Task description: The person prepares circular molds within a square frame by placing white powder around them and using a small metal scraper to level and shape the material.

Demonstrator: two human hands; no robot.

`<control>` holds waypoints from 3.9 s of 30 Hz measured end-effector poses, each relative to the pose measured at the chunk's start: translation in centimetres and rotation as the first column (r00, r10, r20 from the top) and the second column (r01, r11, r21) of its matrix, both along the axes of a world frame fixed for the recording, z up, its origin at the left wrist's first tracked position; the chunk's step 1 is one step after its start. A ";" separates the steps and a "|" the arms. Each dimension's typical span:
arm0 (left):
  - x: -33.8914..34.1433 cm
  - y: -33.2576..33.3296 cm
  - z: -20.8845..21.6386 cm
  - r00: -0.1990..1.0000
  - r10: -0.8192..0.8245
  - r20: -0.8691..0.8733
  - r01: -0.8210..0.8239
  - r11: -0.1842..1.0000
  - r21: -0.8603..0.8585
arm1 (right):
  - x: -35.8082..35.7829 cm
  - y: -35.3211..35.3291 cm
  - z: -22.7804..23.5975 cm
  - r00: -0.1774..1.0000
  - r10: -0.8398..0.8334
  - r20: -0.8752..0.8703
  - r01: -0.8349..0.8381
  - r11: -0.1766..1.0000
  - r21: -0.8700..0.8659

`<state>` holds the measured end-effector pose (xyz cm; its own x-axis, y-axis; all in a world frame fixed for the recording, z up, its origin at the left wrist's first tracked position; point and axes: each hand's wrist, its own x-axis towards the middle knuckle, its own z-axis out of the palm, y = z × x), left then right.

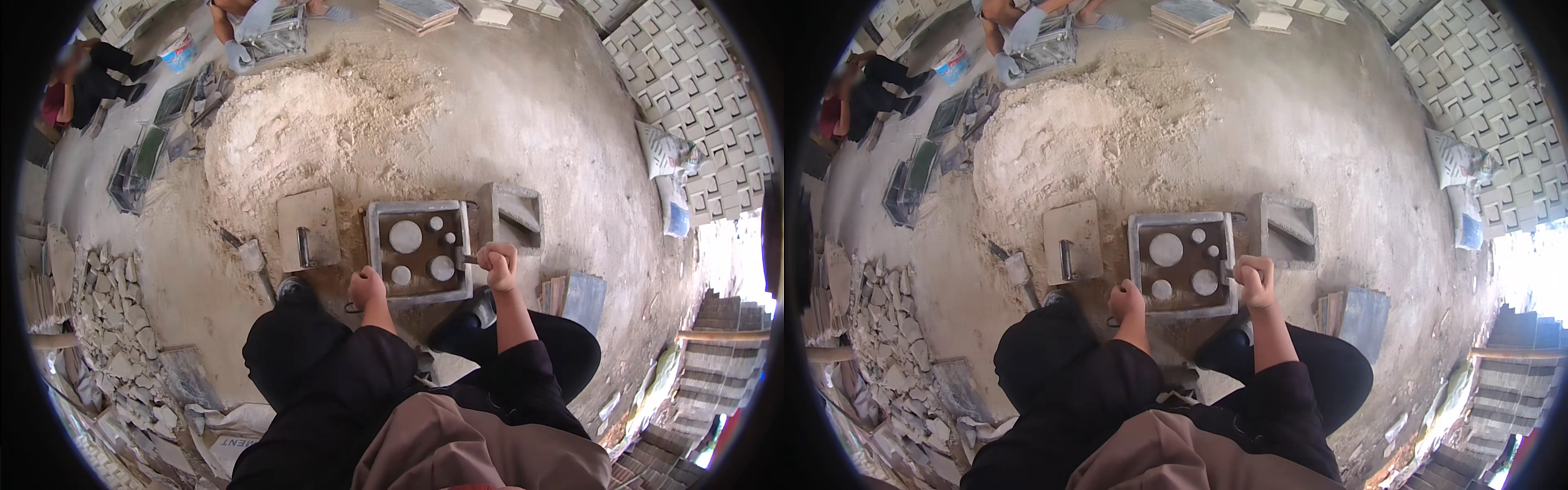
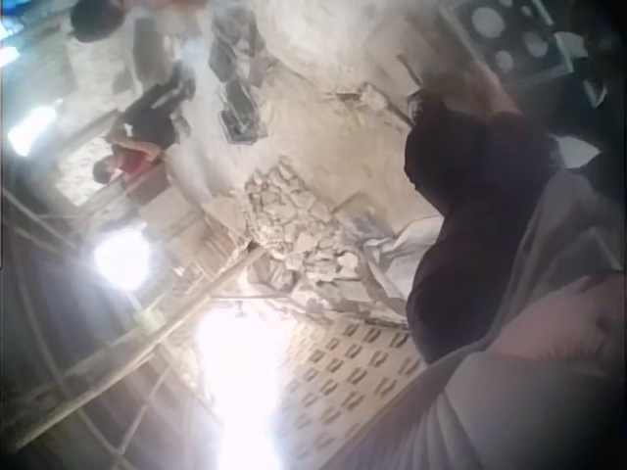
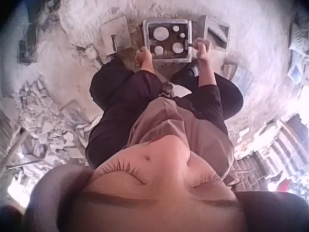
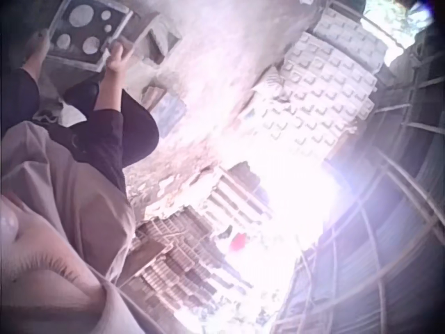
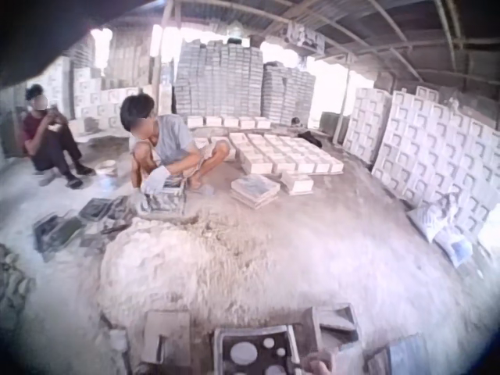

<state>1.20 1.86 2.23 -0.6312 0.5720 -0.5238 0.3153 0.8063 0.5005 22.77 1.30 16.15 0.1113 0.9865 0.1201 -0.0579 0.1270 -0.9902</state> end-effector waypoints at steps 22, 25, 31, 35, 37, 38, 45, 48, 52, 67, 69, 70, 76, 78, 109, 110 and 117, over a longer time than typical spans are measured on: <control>0.0 0.1 -0.1 0.999 0.012 0.036 -0.011 0.999 -0.031 | -0.5 -3.8 0.4 0.997 -0.063 -0.037 0.059 0.992 -0.107; -0.7 0.0 -0.1 0.998 0.008 0.055 -0.007 1.000 -0.015 | -2.4 -3.0 2.4 0.984 -0.024 0.179 0.026 1.000 -0.012; -0.2 0.1 0.1 0.999 0.009 0.045 -0.008 1.000 -0.014 | -2.8 -1.2 0.5 0.957 -0.096 0.274 0.082 0.995 0.060; -0.4 0.3 0.2 0.999 0.019 0.048 -0.018 1.000 -0.008 | -2.2 0.0 1.4 0.965 -0.026 0.262 0.013 0.999 0.048; -0.2 -0.3 0.2 0.999 0.015 0.039 -0.014 0.999 -0.033 | -2.1 0.3 -0.4 0.962 -0.048 0.268 0.035 0.998 0.051; 0.0 0.2 0.1 0.999 0.020 0.035 -0.019 0.999 -0.029 | -2.1 1.0 -0.3 0.962 -0.016 0.273 0.014 1.000 0.011; -0.5 -0.1 0.0 0.999 0.016 0.046 -0.016 1.000 -0.015 | -0.3 2.4 -1.1 0.970 0.094 0.223 -0.159 0.942 0.294; 0.3 0.5 0.3 0.998 0.012 0.064 -0.009 0.999 -0.042 | 0.9 3.5 -2.1 0.988 0.075 0.135 -0.101 0.974 0.202; -0.5 0.8 0.0 0.999 0.019 0.044 -0.018 1.000 -0.020 | -0.2 5.3 0.0 0.992 0.027 0.123 -0.042 0.992 0.120; 0.6 0.1 -0.9 1.000 -0.002 0.020 0.003 0.998 -0.061 | 1.5 8.8 -0.2 0.992 -0.082 0.097 0.085 0.996 -0.021; 0.0 0.2 -1.0 1.000 0.010 0.015 -0.009 0.998 -0.057 | 0.0 9.0 0.5 0.990 -0.096 0.104 0.105 0.991 -0.081; -0.1 0.4 -1.0 1.000 0.015 0.020 -0.014 0.999 -0.050 | -0.4 9.2 1.1 0.985 -0.100 0.140 0.111 0.991 -0.077; 0.2 -0.1 -0.9 1.000 0.001 0.006 0.000 1.000 -0.032 | 0.3 9.5 -0.6 0.989 -0.055 0.139 0.060 0.998 -0.034; 0.4 0.6 -0.8 1.000 0.007 -0.004 -0.007 1.000 -0.012 | 0.0 10.3 -0.8 0.994 -0.041 0.100 0.047 0.997 -0.057; 0.2 0.2 0.2 1.000 0.014 0.008 -0.014 0.999 -0.033 | 0.8 11.6 -0.1 0.990 -0.059 0.127 0.067 0.996 -0.057; 0.3 0.3 0.3 1.000 0.015 0.000 -0.015 0.999 -0.036 | 1.1 11.5 0.9 0.996 -0.039 0.079 0.042 0.999 -0.033; 0.1 0.2 0.2 0.999 0.030 -0.023 -0.030 0.999 -0.019 | 1.4 10.9 -0.5 0.991 -0.039 -0.129 0.043 0.999 0.025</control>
